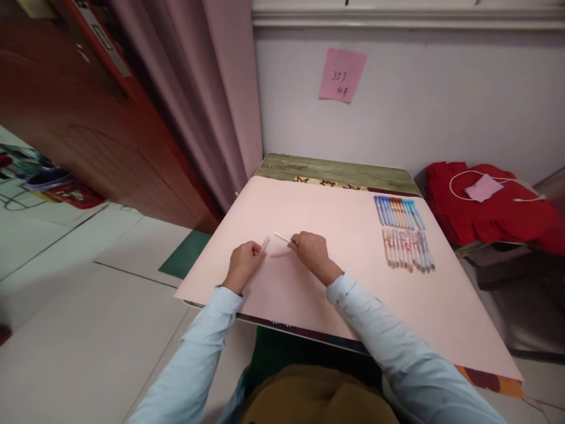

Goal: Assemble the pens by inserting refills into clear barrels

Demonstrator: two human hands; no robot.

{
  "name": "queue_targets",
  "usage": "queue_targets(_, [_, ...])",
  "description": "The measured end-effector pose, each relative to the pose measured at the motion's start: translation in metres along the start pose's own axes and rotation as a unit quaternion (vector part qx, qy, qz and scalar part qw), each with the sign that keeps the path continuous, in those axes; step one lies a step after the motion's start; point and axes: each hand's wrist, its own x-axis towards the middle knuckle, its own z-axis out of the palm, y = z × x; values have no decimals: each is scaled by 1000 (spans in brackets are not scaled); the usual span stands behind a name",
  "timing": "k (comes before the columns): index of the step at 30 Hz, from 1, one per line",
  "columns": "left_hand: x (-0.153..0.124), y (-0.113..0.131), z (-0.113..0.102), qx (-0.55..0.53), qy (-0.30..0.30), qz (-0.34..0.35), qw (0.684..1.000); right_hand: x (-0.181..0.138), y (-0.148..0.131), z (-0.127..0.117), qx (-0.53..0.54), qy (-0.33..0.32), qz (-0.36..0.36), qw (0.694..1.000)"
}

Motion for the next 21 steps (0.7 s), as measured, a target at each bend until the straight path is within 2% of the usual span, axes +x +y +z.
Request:
queue_targets(3, [-13,7,12,45,-9,9,999,11,6,11,9,3,-71,997])
queue_targets(7, [-24,2,16,18,25,9,999,8,10,27,73,27,-88,993])
queue_targets(10, [-27,-12,9,-3,112,15,994,3,14,34,114,46,-91,988])
queue_targets(12, [-22,-25,2,15,180,13,983,1,15,35,136,53,-86,986])
queue_targets(14, [-10,-38,-6,55,220,4,974,-1,16,36,162,61,-72,982])
queue_targets(15, [-3,-45,-10,72,210,-1,975,-2,17,36,176,66,-64,980])
queue_targets(17, [11,-55,-15,104,140,-12,985,-5,21,35,205,77,-45,975])
queue_targets(21, [34,-66,-19,123,101,-17,987,-11,36,31,245,99,-12,965])
